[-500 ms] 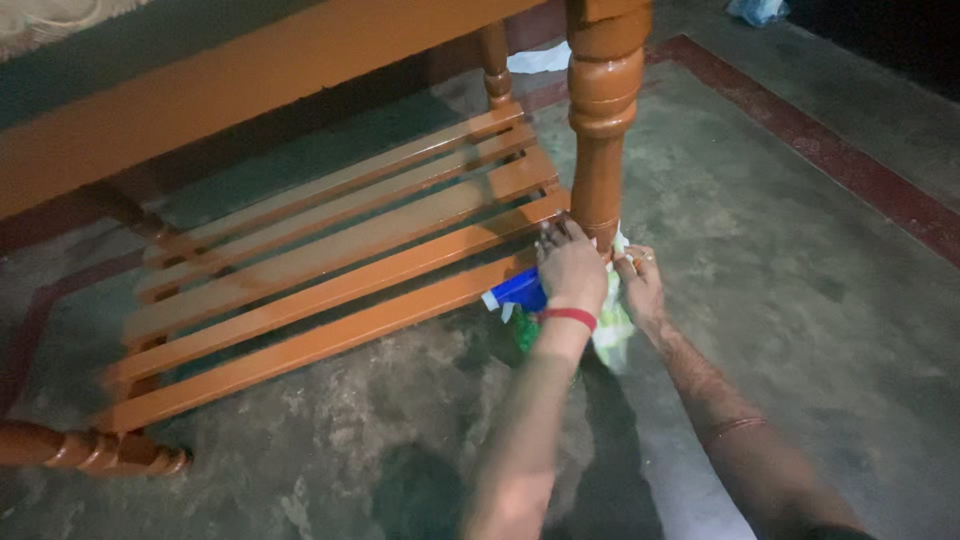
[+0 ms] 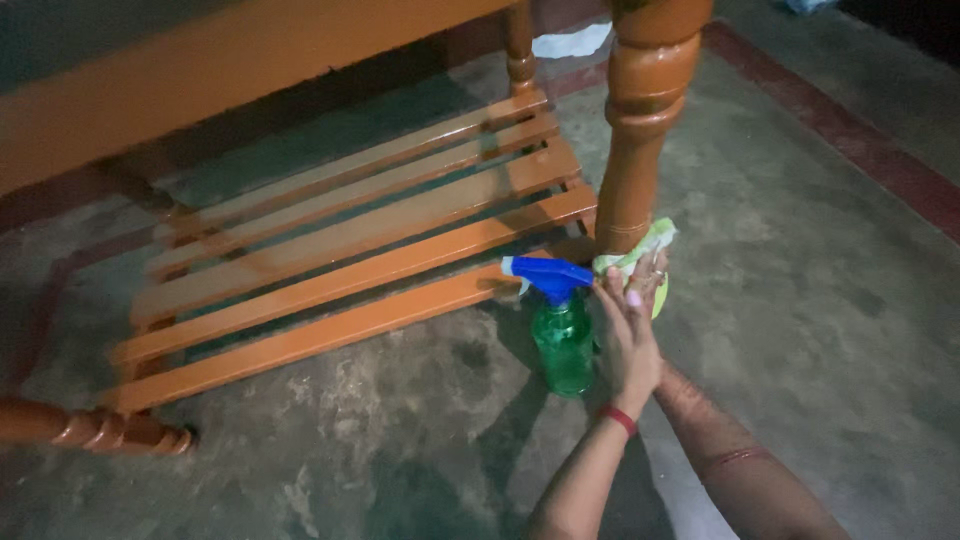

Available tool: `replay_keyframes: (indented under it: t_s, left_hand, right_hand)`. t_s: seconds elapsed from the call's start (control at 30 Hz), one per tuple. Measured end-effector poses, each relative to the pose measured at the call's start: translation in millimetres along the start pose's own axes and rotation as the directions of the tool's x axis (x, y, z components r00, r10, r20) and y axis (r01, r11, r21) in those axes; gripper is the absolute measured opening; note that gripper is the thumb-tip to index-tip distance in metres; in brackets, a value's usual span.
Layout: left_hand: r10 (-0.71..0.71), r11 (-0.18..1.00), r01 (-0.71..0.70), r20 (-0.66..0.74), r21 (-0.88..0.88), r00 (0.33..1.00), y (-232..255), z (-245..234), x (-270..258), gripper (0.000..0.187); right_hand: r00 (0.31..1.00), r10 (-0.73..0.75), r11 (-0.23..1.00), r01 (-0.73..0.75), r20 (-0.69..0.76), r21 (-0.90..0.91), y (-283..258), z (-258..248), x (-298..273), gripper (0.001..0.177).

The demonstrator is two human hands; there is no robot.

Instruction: The person cleans a wooden table by spraying a cleaning solution from a green bottle and wiping the surface and legs with a cloth. The person systematically wipes the tabletop, the carved edges, and the turned legs of the table.

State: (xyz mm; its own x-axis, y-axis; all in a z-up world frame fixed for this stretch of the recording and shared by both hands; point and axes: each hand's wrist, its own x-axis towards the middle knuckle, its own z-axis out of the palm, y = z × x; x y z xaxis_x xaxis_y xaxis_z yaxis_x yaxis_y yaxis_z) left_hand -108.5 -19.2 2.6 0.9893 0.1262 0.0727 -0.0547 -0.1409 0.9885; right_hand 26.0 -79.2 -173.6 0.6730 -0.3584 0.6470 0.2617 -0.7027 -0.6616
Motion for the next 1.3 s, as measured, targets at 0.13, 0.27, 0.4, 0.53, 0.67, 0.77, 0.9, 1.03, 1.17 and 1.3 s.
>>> replay_keyframes:
  t_s: [0.13, 0.27, 0.4, 0.53, 0.67, 0.77, 0.9, 1.03, 1.17, 1.3]
  left_hand:
    - [0.032, 0.99, -0.025, 0.048, -0.137, 0.998, -38, -1, 27, 0.085]
    - [0.085, 0.967, -0.086, -0.014, -0.24, 0.996, -60, 8, 52, 0.084]
    - [0.077, 0.962, -0.089, -0.057, -0.257, 0.995, -76, 16, 74, 0.081]
    - [-0.129, 0.752, 0.14, 0.065, -0.644, 0.99, -90, 25, 94, 0.072]
    - [0.001, 0.896, 0.031, 0.071, -0.443, 0.997, -86, 14, 96, 0.083]
    - [-0.099, 0.878, 0.16, 0.156, -0.451, 0.983, -72, 2, 92, 0.084]
    - [-0.135, 0.887, 0.194, 0.167, -0.419, 0.977, -66, -3, 92, 0.086]
    - [-0.126, 0.867, 0.215, 0.22, -0.449, 0.967, -76, 0, 105, 0.087]
    - [0.017, 0.918, 0.074, 0.224, -0.39, 0.974, -107, -11, 113, 0.086]
    - [0.483, 0.805, -0.513, 0.174, 0.299, 0.858, -134, -11, 118, 0.086]
  right_hand:
    - [0.977, -0.066, 0.998, 0.069, 0.201, -0.008, 20, -5, -18, 0.09]
    - [0.96, -0.22, 0.966, 0.239, 0.171, -0.097, 42, 6, -18, 0.088]
    - [0.95, 0.006, 1.0, -0.01, 0.313, 0.01, 39, -4, -6, 0.071]
    - [0.953, -0.145, 0.989, 0.136, 0.267, 0.054, 29, -35, 1, 0.06]
    - [0.898, 0.019, 1.0, -0.015, 0.44, -0.013, 26, -72, 9, 0.057]
    - [0.852, 0.288, 0.956, -0.283, 0.438, -0.078, 13, -90, 13, 0.056]
    - [0.954, 0.272, 0.939, -0.291, 0.125, 0.181, -15, -94, 12, 0.048]
    - [0.997, 0.079, 0.954, -0.078, 0.007, 0.291, -41, -50, -16, 0.062]
    - [0.969, 0.248, 0.931, -0.235, -0.011, 0.281, -60, -8, -17, 0.061]
    - [0.849, 0.527, 0.754, -0.476, 0.015, 0.452, -81, -1, -6, 0.058]
